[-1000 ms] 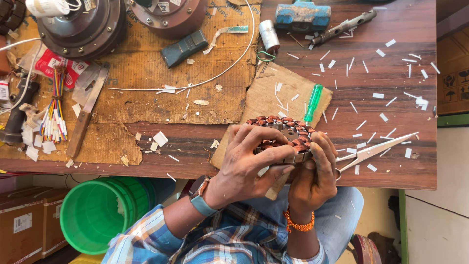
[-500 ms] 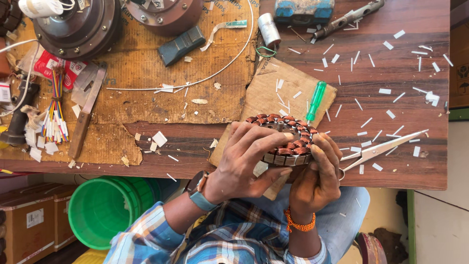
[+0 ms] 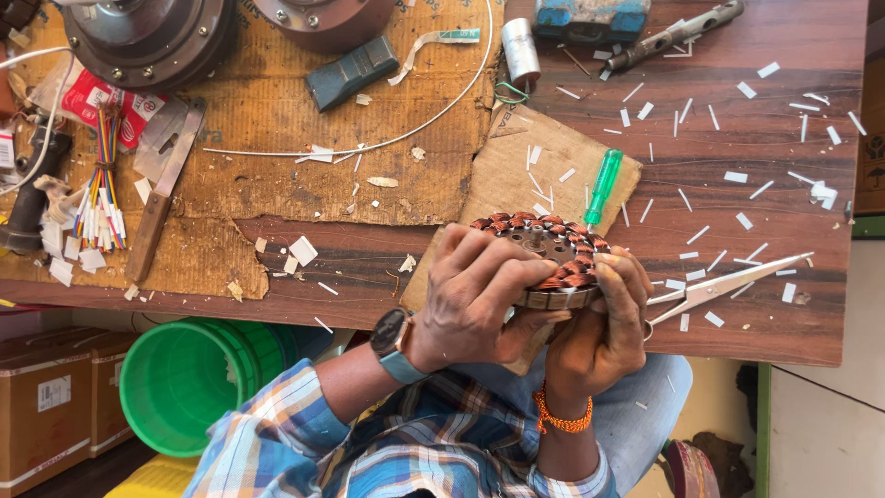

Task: The person cuts small white insulating strips with scissors and inserts them into the slots of a motor stator. They use a screwdriver to adjust the copper windings and tuck the strips into place. The person also handles a white wire, cutting and preparing it for insertion.

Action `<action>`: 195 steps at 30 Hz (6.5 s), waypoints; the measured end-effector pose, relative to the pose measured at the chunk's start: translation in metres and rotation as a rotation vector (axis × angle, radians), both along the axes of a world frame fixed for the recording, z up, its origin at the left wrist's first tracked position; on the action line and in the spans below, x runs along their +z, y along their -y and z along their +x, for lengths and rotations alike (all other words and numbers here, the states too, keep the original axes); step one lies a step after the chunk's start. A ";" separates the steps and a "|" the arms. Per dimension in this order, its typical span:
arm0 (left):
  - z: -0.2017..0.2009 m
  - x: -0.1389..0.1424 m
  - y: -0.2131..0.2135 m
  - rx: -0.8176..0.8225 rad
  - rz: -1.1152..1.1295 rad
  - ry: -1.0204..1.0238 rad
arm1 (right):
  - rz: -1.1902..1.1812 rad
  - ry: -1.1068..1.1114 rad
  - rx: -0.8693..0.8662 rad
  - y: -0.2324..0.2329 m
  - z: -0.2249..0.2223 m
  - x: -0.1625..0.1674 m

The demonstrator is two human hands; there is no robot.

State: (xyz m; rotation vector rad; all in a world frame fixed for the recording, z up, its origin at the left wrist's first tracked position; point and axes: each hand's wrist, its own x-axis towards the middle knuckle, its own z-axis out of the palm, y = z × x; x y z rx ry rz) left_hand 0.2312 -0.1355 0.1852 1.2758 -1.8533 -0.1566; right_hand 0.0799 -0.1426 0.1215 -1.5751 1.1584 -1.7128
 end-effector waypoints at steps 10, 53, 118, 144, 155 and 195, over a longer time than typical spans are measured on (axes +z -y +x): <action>0.012 0.037 -0.009 -0.125 0.110 0.094 | 0.124 0.302 0.054 -0.011 0.005 0.011; 0.027 0.034 -0.064 0.039 0.051 -0.090 | 0.194 0.501 0.391 -0.045 -0.015 0.090; 0.039 0.025 -0.081 -0.201 -0.079 0.090 | 0.000 0.557 0.314 -0.080 -0.015 0.042; 0.047 0.018 -0.074 -0.300 -0.015 0.048 | -0.095 -0.173 0.280 -0.094 -0.011 0.071; 0.049 0.020 -0.073 -0.301 0.017 0.018 | -0.292 -0.112 0.396 -0.070 -0.019 0.041; 0.016 0.058 -0.080 -0.094 0.337 0.073 | -0.250 -0.240 0.239 -0.079 -0.030 0.074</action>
